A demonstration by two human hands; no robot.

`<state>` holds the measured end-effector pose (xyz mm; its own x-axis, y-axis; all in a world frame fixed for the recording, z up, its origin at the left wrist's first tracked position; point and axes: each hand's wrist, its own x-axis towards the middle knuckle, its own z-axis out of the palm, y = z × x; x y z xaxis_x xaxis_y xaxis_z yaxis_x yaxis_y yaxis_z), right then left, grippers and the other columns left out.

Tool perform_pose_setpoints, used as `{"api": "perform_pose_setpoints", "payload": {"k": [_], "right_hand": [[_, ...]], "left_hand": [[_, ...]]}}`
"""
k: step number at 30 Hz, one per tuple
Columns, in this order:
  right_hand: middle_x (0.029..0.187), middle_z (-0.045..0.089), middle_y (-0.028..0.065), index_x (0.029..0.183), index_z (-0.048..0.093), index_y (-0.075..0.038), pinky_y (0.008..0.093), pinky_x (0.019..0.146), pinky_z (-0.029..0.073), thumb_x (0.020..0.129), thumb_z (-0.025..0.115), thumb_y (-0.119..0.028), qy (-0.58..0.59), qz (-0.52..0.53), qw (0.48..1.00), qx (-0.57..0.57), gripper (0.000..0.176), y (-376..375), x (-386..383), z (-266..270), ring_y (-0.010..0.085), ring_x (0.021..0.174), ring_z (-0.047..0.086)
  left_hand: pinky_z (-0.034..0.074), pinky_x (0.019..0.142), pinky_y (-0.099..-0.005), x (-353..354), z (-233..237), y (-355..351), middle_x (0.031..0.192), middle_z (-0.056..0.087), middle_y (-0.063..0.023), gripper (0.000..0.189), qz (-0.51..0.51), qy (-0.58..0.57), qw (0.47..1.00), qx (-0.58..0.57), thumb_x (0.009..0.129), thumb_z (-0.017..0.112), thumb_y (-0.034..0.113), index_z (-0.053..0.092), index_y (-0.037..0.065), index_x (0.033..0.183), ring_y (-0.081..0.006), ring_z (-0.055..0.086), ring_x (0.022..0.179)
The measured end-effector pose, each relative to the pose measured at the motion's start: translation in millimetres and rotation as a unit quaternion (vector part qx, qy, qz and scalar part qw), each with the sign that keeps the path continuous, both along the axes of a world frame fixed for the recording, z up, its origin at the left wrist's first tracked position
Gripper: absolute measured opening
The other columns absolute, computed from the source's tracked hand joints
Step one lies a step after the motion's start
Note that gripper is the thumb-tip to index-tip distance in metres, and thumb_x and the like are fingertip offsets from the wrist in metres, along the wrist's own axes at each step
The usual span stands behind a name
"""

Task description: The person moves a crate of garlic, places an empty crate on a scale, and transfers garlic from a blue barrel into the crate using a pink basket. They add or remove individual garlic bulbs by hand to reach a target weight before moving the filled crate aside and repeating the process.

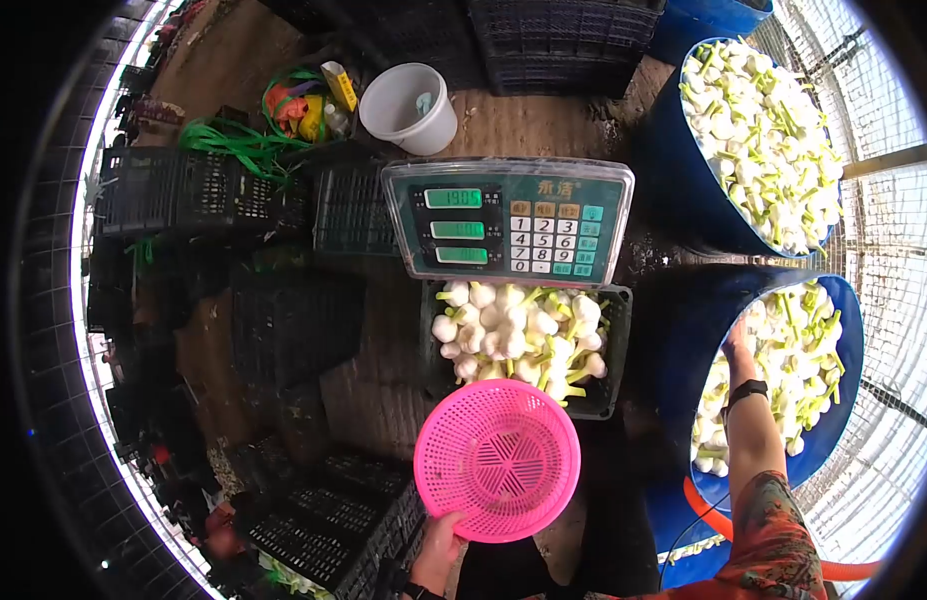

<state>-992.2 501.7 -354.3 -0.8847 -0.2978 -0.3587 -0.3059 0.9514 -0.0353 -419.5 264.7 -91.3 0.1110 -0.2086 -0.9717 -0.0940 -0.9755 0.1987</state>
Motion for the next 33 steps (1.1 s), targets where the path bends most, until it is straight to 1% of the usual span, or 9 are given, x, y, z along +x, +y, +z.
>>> {"api": "perform_pose_setpoints", "payload": {"k": [2,3,6,10,11,14,23,30,33], "right_hand": [[0.104,0.062,0.0232,0.108,0.060,-0.001,0.0432,0.084,0.049,0.085,0.051,-0.022,-0.099,0.016,0.994,0.050,0.033,20,-6,-40,0.0379,0.100,0.059],[0.101,0.062,0.0243,0.109,0.059,0.000,0.0442,0.083,0.048,0.085,0.050,-0.021,-0.153,-0.126,0.977,-0.078,0.033,-2,7,2,0.0391,0.100,0.059],[0.100,0.063,0.0239,0.114,0.056,0.000,0.0449,0.082,0.048,0.085,0.051,-0.024,-0.121,-0.149,0.956,-0.222,0.038,44,13,-57,0.0395,0.099,0.059],[0.102,0.063,0.0243,0.120,0.052,-0.002,0.0460,0.083,0.047,0.084,0.052,-0.033,-0.026,-0.173,0.964,-0.198,0.047,65,24,-41,0.0407,0.095,0.060],[0.098,0.064,0.0227,0.116,0.053,-0.001,0.0419,0.078,0.048,0.083,0.057,-0.030,-0.005,-0.222,0.963,-0.152,0.044,55,31,-8,0.0340,0.087,0.062],[0.094,0.063,0.0082,0.111,0.057,-0.001,0.0295,0.068,0.047,0.083,0.066,-0.029,-0.061,-0.384,0.825,-0.411,0.040,1,68,121,0.0153,0.080,0.057],[0.104,0.060,0.0066,0.124,0.052,0.000,0.0255,0.076,0.048,0.093,0.056,-0.021,-0.102,-0.305,0.752,-0.576,0.038,-125,207,330,0.0120,0.090,0.058],[0.093,0.061,0.0016,0.110,0.058,-0.003,0.0255,0.073,0.048,0.089,0.062,-0.016,-0.191,-0.355,0.719,-0.567,0.025,-222,290,206,0.0098,0.081,0.056],[0.093,0.060,0.0074,0.119,0.047,-0.003,0.0281,0.069,0.050,0.084,0.067,-0.016,-0.211,-0.317,0.785,-0.488,0.043,-257,319,125,0.0150,0.082,0.058]], "left_hand": [[0.053,0.081,-0.0392,0,2,-2,0.108,0.061,-0.0113,0.040,-0.018,-0.011,1.000,-0.004,0.076,0.054,-0.003,0.053,0.002,0.116,-0.0261,0.062,0.096],[0.053,0.081,-0.0392,2,3,-3,0.108,0.061,-0.0113,0.040,-0.016,-0.008,1.000,-0.002,0.076,0.054,-0.003,0.053,0.002,0.116,-0.0261,0.062,0.096],[0.054,0.077,-0.0383,3,8,-8,0.106,0.062,-0.0105,0.038,-0.004,-0.004,1.000,0.001,0.076,0.054,-0.003,0.054,0.002,0.114,-0.0255,0.062,0.094],[0.055,0.054,-0.0343,22,6,-15,0.094,0.064,-0.0091,0.034,0.027,-0.002,0.999,-0.024,0.075,0.058,0.001,0.055,0.003,0.110,-0.0228,0.065,0.074],[0.054,0.054,-0.0341,34,5,-13,0.093,0.064,-0.0095,0.034,0.023,-0.006,1.000,-0.018,0.076,0.058,0.002,0.055,0.002,0.110,-0.0230,0.065,0.073],[0.055,0.071,-0.0354,35,21,-25,0.105,0.061,-0.0092,0.037,0.030,0.020,0.999,-0.017,0.077,0.054,-0.001,0.052,0.002,0.114,-0.0242,0.062,0.091],[0.054,0.067,-0.0323,79,11,-38,0.105,0.061,-0.0091,0.038,0.064,0.051,0.995,-0.058,0.075,0.054,0.000,0.052,0.002,0.113,-0.0233,0.063,0.089],[0.053,0.060,-0.0305,110,8,-51,0.102,0.061,-0.0104,0.036,0.075,0.044,0.994,-0.072,0.074,0.053,0.001,0.053,0.001,0.110,-0.0227,0.063,0.085],[0.052,0.057,-0.0291,106,23,-55,0.101,0.061,-0.0098,0.035,0.075,0.021,0.994,-0.080,0.074,0.052,0.001,0.053,0.002,0.109,-0.0222,0.064,0.082]]}}
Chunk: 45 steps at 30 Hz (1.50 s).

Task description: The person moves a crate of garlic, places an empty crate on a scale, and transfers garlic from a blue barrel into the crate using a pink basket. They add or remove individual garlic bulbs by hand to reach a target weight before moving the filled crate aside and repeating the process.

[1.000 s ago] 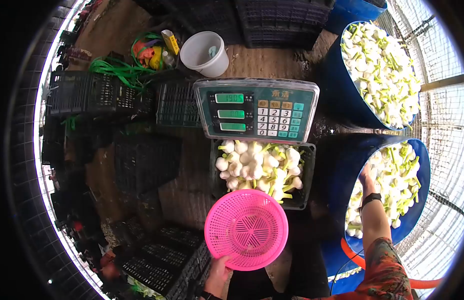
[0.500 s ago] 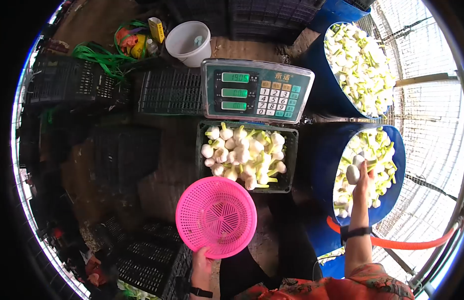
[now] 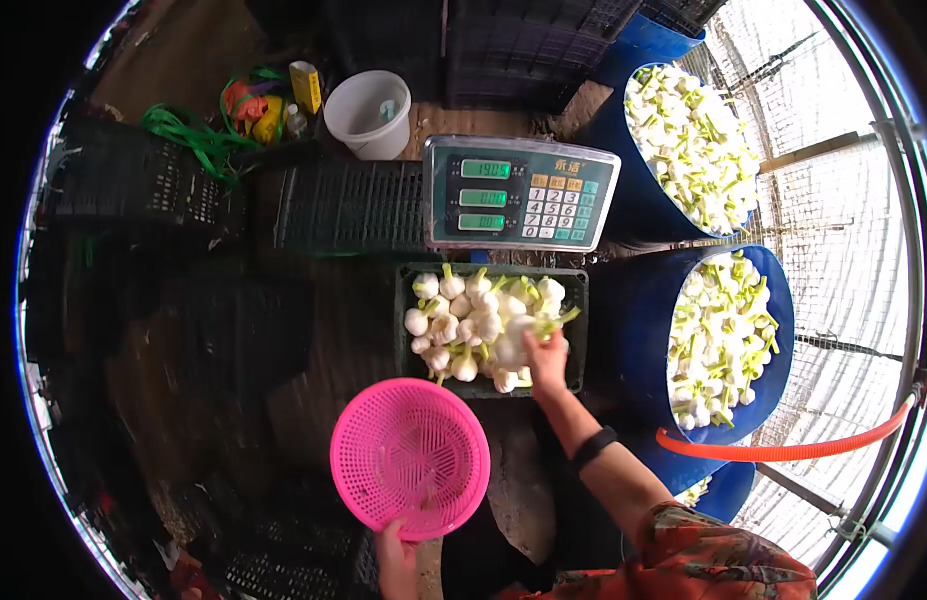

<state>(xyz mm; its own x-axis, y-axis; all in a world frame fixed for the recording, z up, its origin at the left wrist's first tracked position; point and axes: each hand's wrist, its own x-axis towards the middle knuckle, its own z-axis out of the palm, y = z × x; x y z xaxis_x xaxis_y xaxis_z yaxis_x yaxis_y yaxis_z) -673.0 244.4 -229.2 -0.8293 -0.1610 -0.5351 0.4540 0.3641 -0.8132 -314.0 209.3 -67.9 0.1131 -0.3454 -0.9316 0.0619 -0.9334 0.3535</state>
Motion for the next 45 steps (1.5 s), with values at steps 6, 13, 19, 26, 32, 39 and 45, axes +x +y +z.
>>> {"api": "perform_pose_setpoints", "payload": {"k": [6,13,19,26,32,39,45], "right_hand": [[0.094,0.059,0.0070,0.109,0.053,-0.003,0.0254,0.062,0.049,0.081,0.067,-0.008,0.024,-0.022,0.999,-0.037,0.032,19,-18,73,0.0122,0.078,0.058],[0.078,0.059,0.0056,0.105,0.058,-0.003,0.0263,0.061,0.046,0.077,0.069,-0.012,0.219,-0.070,0.919,0.320,0.032,236,-165,47,0.0136,0.068,0.055],[0.134,0.043,0.0171,0.140,0.031,-0.012,0.0438,0.085,0.047,0.084,0.057,-0.033,-0.121,0.278,0.936,0.180,0.065,322,-174,-75,0.0296,0.116,0.047],[0.071,0.058,0.0131,0.121,0.040,-0.008,0.0313,0.040,0.042,0.076,0.067,-0.018,-0.257,0.104,0.941,0.192,0.054,265,-181,-20,0.0186,0.046,0.054],[0.075,0.063,0.0179,0.100,0.059,0.001,0.0365,0.049,0.046,0.077,0.067,-0.026,-0.183,0.077,0.980,0.009,0.037,354,-172,-186,0.0233,0.056,0.060],[0.081,0.064,0.0179,0.098,0.058,0.005,0.0329,0.050,0.047,0.079,0.067,-0.031,-0.051,-0.019,0.960,0.274,0.042,309,-159,-45,0.0235,0.061,0.061],[0.084,0.059,0.0067,0.110,0.048,-0.008,0.0228,0.043,0.043,0.083,0.065,-0.020,0.035,-0.252,0.967,0.014,0.034,212,-119,132,0.0128,0.054,0.054]], "left_hand": [[0.053,0.060,-0.0302,32,-17,1,0.100,0.061,-0.0098,0.038,-0.005,-0.006,1.000,-0.002,0.074,0.052,0.002,0.052,0.003,0.112,-0.0221,0.064,0.082],[0.056,0.064,-0.0360,14,-19,7,0.105,0.060,-0.0094,0.045,0.020,0.045,0.999,0.005,0.073,0.055,-0.003,0.051,0.006,0.117,-0.0249,0.064,0.087],[0.055,0.063,-0.0357,-2,-25,27,0.100,0.062,-0.0100,0.036,-0.031,0.002,0.999,-0.009,0.075,0.054,0.004,0.053,0.003,0.111,-0.0242,0.064,0.084],[0.050,0.052,-0.0302,-46,1,33,0.095,0.063,-0.0084,0.031,-0.069,-0.058,0.996,0.025,0.076,0.055,0.004,0.055,0.004,0.107,-0.0221,0.063,0.074],[0.048,0.052,-0.0304,-69,3,35,0.094,0.063,-0.0089,0.030,-0.076,-0.046,0.996,0.027,0.077,0.055,0.003,0.055,0.003,0.106,-0.0218,0.062,0.072],[0.054,0.059,-0.0336,-67,5,34,0.099,0.063,-0.0098,0.033,-0.060,-0.029,0.998,0.012,0.078,0.055,0.003,0.054,0.002,0.111,-0.0238,0.064,0.080],[0.053,0.055,-0.0316,-41,-9,31,0.097,0.063,-0.0093,0.033,-0.043,-0.016,0.999,0.001,0.078,0.056,0.004,0.055,0.003,0.111,-0.0221,0.064,0.076]]}}
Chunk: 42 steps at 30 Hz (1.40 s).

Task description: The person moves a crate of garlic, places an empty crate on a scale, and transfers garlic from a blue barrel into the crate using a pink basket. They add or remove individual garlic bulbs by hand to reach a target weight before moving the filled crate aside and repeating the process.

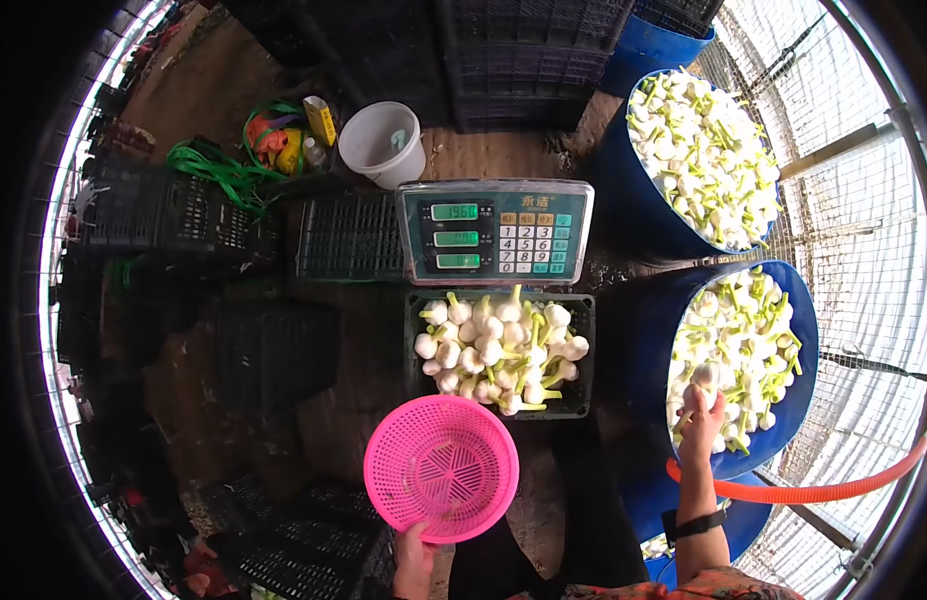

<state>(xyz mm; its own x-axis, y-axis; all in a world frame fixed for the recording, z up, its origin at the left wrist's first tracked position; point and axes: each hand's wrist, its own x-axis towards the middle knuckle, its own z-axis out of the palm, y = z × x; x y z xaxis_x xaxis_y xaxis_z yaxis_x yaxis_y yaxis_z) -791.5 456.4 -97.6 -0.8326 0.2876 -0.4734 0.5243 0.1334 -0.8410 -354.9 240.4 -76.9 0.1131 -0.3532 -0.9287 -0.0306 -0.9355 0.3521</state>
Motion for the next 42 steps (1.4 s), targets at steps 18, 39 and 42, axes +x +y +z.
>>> {"api": "perform_pose_setpoints", "payload": {"k": [18,39,42], "right_hand": [[0.090,0.061,0.0086,0.118,0.050,-0.008,0.0247,0.050,0.048,0.080,0.070,-0.018,0.004,0.012,1.000,-0.028,0.044,-32,-6,12,0.0157,0.067,0.059],[0.121,0.054,0.0124,0.132,0.040,0.002,0.0349,0.097,0.043,0.078,0.053,0.006,-0.151,0.171,0.937,-0.264,0.056,-13,64,19,0.0224,0.108,0.054],[0.123,0.052,0.0161,0.129,0.038,0.003,0.0397,0.092,0.048,0.079,0.052,0.001,-0.085,0.004,0.941,-0.327,0.052,26,40,6,0.0292,0.107,0.056]], "left_hand": [[0.052,0.054,-0.0305,8,7,-9,0.099,0.061,-0.0059,0.040,0.016,0.014,1.000,0.008,0.074,0.060,0.001,0.053,0.007,0.113,-0.0198,0.063,0.078],[0.050,0.076,-0.0297,-107,37,-8,0.118,0.057,-0.0105,0.051,-0.247,0.218,0.944,-0.019,0.093,0.055,0.035,0.042,0.005,0.133,-0.0179,0.060,0.097],[0.049,0.073,-0.0273,-80,4,0,0.111,0.061,-0.0084,0.046,-0.225,0.134,0.965,-0.008,0.093,0.053,0.035,0.049,0.005,0.128,-0.0150,0.061,0.091]]}}
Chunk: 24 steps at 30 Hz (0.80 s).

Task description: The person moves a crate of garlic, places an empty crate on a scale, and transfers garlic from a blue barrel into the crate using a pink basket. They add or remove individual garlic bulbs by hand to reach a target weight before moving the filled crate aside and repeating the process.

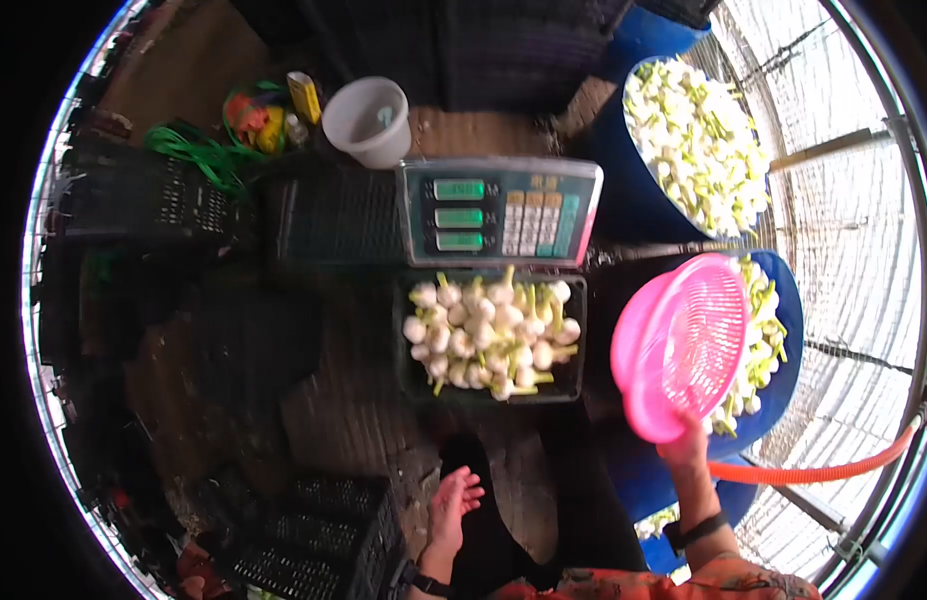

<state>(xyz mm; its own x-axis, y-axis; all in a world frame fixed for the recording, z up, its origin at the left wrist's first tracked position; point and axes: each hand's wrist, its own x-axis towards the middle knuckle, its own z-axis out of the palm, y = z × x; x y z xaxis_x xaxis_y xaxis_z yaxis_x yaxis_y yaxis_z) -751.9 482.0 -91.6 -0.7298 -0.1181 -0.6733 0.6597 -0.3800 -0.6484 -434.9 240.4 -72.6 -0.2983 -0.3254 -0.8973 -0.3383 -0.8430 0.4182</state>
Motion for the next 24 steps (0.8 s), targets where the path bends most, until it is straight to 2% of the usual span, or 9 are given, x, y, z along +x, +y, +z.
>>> {"api": "perform_pose_setpoints", "payload": {"k": [2,3,4,8,10,11,13,14,24], "right_hand": [[0.124,0.052,0.0186,0.127,0.039,0.005,0.0406,0.089,0.050,0.083,0.048,-0.002,0.005,-0.060,0.997,0.039,0.046,46,-25,-26,0.0335,0.109,0.055],[0.123,0.052,0.0193,0.127,0.040,0.005,0.0399,0.087,0.051,0.086,0.049,-0.005,-0.051,-0.100,0.994,0.007,0.043,59,-37,-26,0.0349,0.110,0.055],[0.123,0.052,0.0200,0.126,0.041,0.005,0.0393,0.086,0.052,0.089,0.050,-0.009,-0.103,-0.141,0.984,-0.030,0.041,57,-48,-23,0.0362,0.110,0.054],[0.120,0.052,0.0186,0.126,0.042,0.001,0.0361,0.089,0.049,0.092,0.053,-0.024,-0.058,-0.216,0.973,-0.063,0.043,4,-44,0,0.0316,0.106,0.054],[0.111,0.057,0.0162,0.126,0.043,-0.002,0.0308,0.077,0.051,0.094,0.051,-0.035,-0.048,-0.028,0.997,0.049,0.047,-18,-28,3,0.0256,0.093,0.059],[0.098,0.060,0.0123,0.123,0.045,-0.004,0.0270,0.066,0.050,0.094,0.051,-0.035,-0.070,0.064,0.988,0.120,0.043,-25,-22,-3,0.0194,0.080,0.060],[0.086,0.062,0.0085,0.115,0.049,-0.004,0.0284,0.054,0.051,0.094,0.050,-0.032,-0.083,0.219,0.972,0.026,0.035,-33,0,-22,0.0179,0.068,0.061],[0.088,0.064,0.0096,0.113,0.051,-0.003,0.0287,0.054,0.052,0.094,0.051,-0.026,-0.096,0.254,0.960,0.069,0.030,-49,11,-18,0.0186,0.069,0.063],[0.084,0.065,0.0074,0.106,0.059,-0.002,0.0223,0.054,0.050,0.091,0.057,-0.015,-0.050,0.270,0.927,0.256,0.020,-57,74,-33,0.0122,0.065,0.062]], "left_hand": [[0.049,0.070,-0.0252,7,-5,0,0.100,0.064,-0.0059,0.037,0.042,-0.026,0.999,-0.015,0.094,0.052,0.034,0.057,0.005,0.116,-0.0124,0.062,0.082],[0.049,0.069,-0.0252,10,-4,-2,0.100,0.064,-0.0059,0.036,0.046,-0.030,0.998,-0.013,0.094,0.052,0.034,0.057,0.005,0.116,-0.0125,0.062,0.081],[0.049,0.069,-0.0251,12,-4,-5,0.100,0.064,-0.0059,0.035,0.050,-0.031,0.998,-0.018,0.095,0.051,0.033,0.057,0.006,0.115,-0.0127,0.062,0.081],[0.049,0.069,-0.0264,22,-7,-12,0.099,0.064,-0.0062,0.035,0.039,-0.063,0.997,-0.024,0.094,0.051,0.033,0.057,0.005,0.115,-0.0136,0.062,0.081],[0.049,0.069,-0.0263,27,-9,-14,0.099,0.064,-0.0062,0.034,0.035,-0.060,0.997,-0.034,0.094,0.053,0.030,0.056,0.005,0.116,-0.0136,0.062,0.082],[0.049,0.069,-0.0263,32,-10,-12,0.099,0.064,-0.0062,0.034,0.034,-0.059,0.997,-0.034,0.094,0.053,0.030,0.056,0.005,0.116,-0.0136,0.062,0.082],[0.048,0.069,-0.0260,40,-20,-16,0.100,0.063,-0.0058,0.032,0.030,-0.072,0.996,-0.033,0.093,0.055,0.027,0.056,0.006,0.117,-0.0132,0.061,0.083],[0.048,0.069,-0.0260,40,-26,-23,0.100,0.063,-0.0058,0.032,0.030,-0.057,0.997,-0.046,0.093,0.055,0.027,0.056,0.006,0.117,-0.0132,0.061,0.083],[0.048,0.063,-0.0220,69,-65,-169,0.098,0.062,-0.0026,0.025,-0.098,-0.039,0.978,-0.181,0.091,0.057,0.018,0.056,0.007,0.114,-0.0092,0.059,0.079]]}}
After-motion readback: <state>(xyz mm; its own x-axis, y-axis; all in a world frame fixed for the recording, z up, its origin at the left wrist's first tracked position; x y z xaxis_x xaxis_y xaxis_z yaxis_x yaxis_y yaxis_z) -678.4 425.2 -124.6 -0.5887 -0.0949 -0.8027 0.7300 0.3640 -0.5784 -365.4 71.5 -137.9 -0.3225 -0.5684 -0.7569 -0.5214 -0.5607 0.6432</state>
